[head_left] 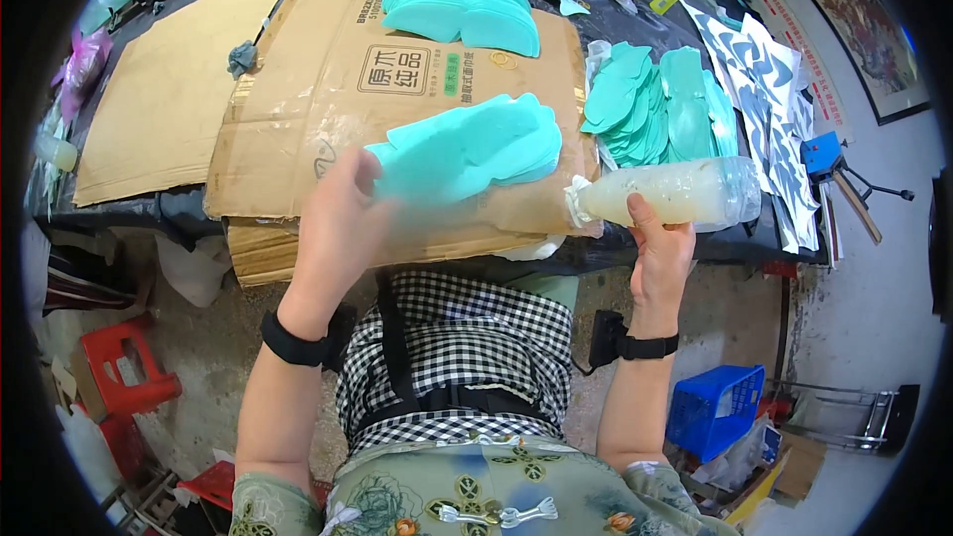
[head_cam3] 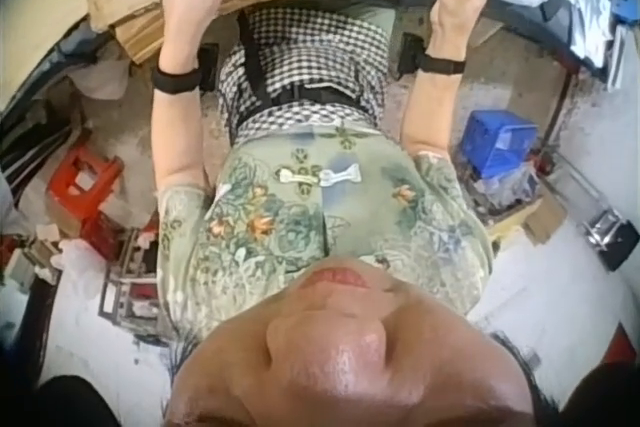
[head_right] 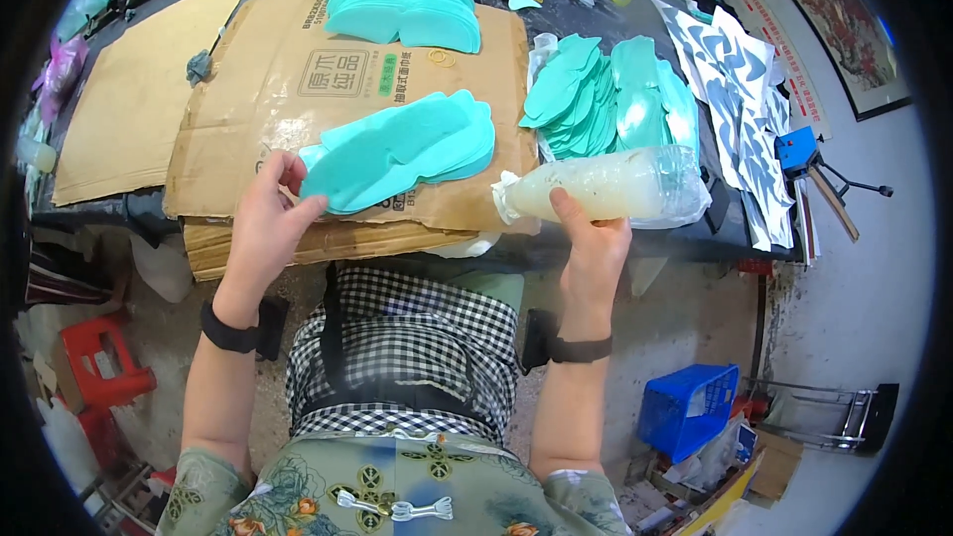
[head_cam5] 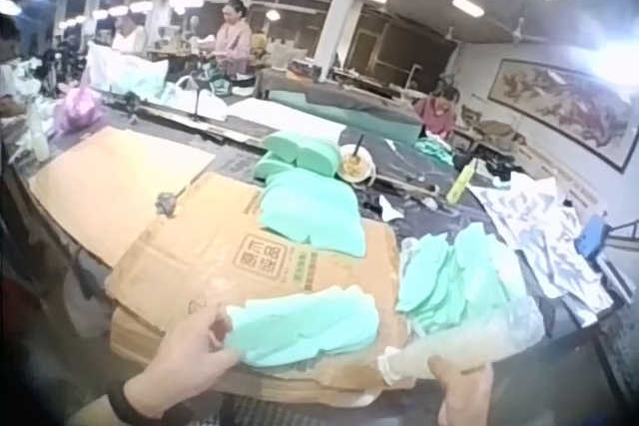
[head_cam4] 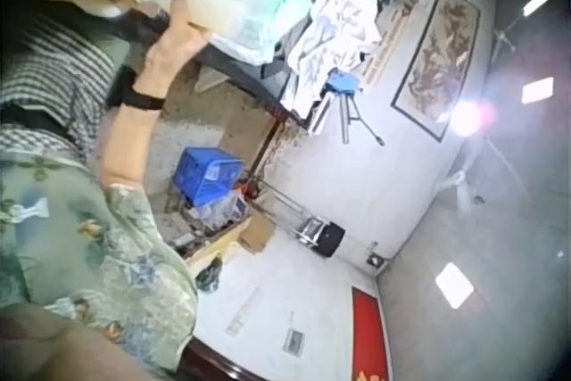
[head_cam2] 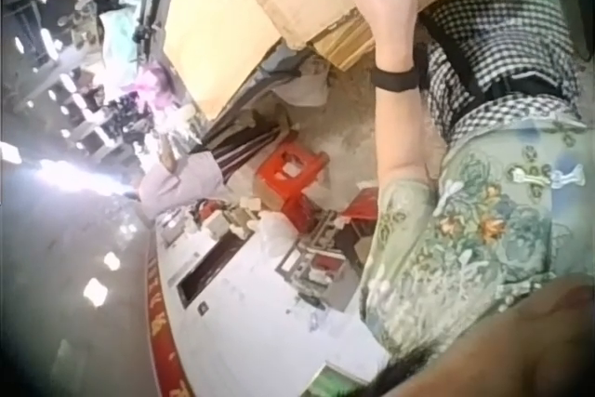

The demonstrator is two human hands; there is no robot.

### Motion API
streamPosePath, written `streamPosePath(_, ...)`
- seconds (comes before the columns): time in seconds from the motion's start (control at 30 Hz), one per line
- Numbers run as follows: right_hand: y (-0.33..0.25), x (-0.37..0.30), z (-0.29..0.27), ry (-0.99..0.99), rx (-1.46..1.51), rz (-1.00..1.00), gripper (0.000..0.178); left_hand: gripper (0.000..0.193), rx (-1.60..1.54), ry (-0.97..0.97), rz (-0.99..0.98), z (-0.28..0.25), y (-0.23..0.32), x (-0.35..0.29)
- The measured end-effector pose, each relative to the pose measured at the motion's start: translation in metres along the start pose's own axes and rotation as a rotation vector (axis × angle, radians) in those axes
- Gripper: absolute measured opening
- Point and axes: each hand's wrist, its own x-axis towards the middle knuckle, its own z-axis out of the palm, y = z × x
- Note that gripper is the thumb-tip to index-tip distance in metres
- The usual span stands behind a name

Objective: Applying glue to shoe components using a squeeze bottle in a factory setting.

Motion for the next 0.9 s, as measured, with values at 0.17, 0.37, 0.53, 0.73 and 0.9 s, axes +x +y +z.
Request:
streamPosePath(0.17, -0.014, -0.002, 0.006, 0.053, 0.105, 0.003, 0.05, 0.014, 0.02, 0.261, 0.336, 0.002, 0.011, 0.006)
streamPosePath(0.37, -0.027, 0.008, 0.04, -0.031, 0.162, -0.145, 0.043, 0.032, 0.273, 0.101, 0.531, 0.023, 0.007, -0.012)
streamPosePath(0.53, -0.017, 0.012, 0.107, -0.163, -0.252, -0.1, 0.03, 0.039, 0.304, -0.026, 0.499, 0.027, 0.0, -0.022)
streamPosePath(0.73, 0.007, 0.01, 0.127, -0.49, -0.501, -0.542, 0.033, 0.041, 0.411, -0.015, 0.568, 0.009, -0.005, -0.027)
streamPosePath(0.9, -0.004, 0.051, 0.114, -0.227, -0.408, -0.203, 0.043, 0.038, 0.366, 0.001, 0.54, 0.006, -0.013, -0.027)
